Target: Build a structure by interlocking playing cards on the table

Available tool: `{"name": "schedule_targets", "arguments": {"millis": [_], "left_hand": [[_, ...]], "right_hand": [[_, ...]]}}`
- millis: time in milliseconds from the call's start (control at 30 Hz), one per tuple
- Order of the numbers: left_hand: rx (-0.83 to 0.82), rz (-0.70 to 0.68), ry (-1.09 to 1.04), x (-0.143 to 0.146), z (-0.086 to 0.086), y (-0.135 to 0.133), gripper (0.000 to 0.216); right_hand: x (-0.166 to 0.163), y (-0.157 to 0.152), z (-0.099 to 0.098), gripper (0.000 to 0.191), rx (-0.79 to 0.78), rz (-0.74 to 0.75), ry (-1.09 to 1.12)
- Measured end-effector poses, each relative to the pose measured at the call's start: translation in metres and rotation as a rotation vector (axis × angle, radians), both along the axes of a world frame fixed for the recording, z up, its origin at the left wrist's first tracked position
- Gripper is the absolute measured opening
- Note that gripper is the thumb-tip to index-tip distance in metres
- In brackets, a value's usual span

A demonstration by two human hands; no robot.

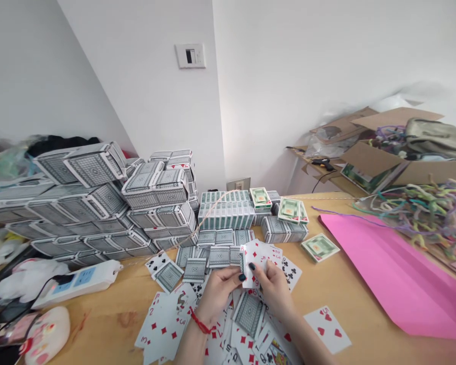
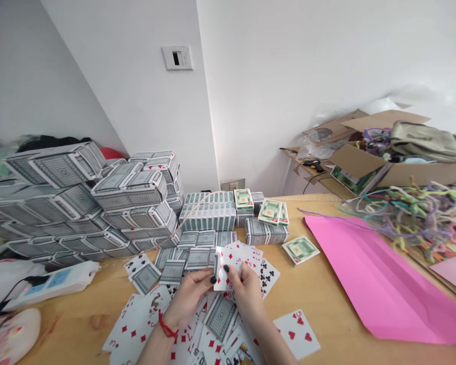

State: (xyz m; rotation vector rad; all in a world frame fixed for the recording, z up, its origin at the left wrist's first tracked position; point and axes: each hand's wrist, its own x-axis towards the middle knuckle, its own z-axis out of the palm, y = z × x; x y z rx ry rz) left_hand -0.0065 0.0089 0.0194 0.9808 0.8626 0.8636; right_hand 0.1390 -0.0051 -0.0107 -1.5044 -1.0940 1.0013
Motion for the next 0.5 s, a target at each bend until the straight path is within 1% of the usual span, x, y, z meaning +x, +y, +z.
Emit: {"name": "schedule_targets", "arguments": {"millis": [100, 233, 367, 500], "left_hand": [[-0.089, -0.031, -0.053, -0.0003, 0.0014, 0.0005, 0.027], [-0.147, -0.032, -0.059, -0.0003, 0.0005, 0.0019, 0.029], [-0.17, -0.016, 0.0, 0.0012, -0.0024, 0.0026, 0.025], [-0.183, 0.033, 0.082, 0.0037, -0.006, 0.0026, 0.021]], "right_hand": [[-0.0008, -0.0009, 0.001, 0.045, 0.024, -0.042, -0.136], [-0.0019, -0.0026, 0.0022, 0.041, 0.05, -0.053, -0.26], [-0.0014, -0.0035, 0.0037, 0.037, 0.078, -0.037, -0.363], [-0.0002, -0.0033, 0.0041, 0.036, 0.114, -0.029, -0.395]]}}
